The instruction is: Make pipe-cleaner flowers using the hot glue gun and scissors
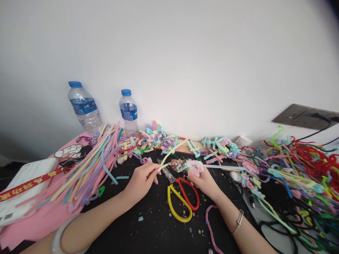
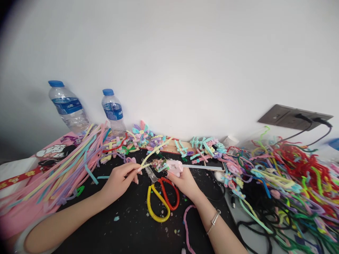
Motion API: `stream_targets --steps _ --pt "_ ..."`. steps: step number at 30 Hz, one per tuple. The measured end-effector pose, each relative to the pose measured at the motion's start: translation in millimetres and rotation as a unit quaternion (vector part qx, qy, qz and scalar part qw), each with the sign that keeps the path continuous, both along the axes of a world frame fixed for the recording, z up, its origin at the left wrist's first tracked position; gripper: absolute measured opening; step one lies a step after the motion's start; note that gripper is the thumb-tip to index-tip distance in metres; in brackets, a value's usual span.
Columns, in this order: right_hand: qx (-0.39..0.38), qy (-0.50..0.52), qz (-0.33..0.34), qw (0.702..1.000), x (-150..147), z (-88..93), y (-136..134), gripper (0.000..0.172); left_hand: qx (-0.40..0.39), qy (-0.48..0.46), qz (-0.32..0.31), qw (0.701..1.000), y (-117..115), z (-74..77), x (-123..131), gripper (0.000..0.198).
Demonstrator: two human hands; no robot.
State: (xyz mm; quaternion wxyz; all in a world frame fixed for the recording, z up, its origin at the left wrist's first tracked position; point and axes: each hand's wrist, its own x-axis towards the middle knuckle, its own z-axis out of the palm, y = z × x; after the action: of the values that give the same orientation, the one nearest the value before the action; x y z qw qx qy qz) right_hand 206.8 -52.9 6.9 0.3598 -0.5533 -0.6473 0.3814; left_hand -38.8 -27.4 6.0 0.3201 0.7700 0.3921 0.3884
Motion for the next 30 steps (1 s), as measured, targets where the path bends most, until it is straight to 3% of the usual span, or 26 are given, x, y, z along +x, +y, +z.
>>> stream_targets --steps 30 --pt "0.017 -0.02 -0.039 0.999 -1.8 4.5 -0.5 0.013 0.002 0.0 0.004 1.0 0.0 1.4 -1.1 0.02"
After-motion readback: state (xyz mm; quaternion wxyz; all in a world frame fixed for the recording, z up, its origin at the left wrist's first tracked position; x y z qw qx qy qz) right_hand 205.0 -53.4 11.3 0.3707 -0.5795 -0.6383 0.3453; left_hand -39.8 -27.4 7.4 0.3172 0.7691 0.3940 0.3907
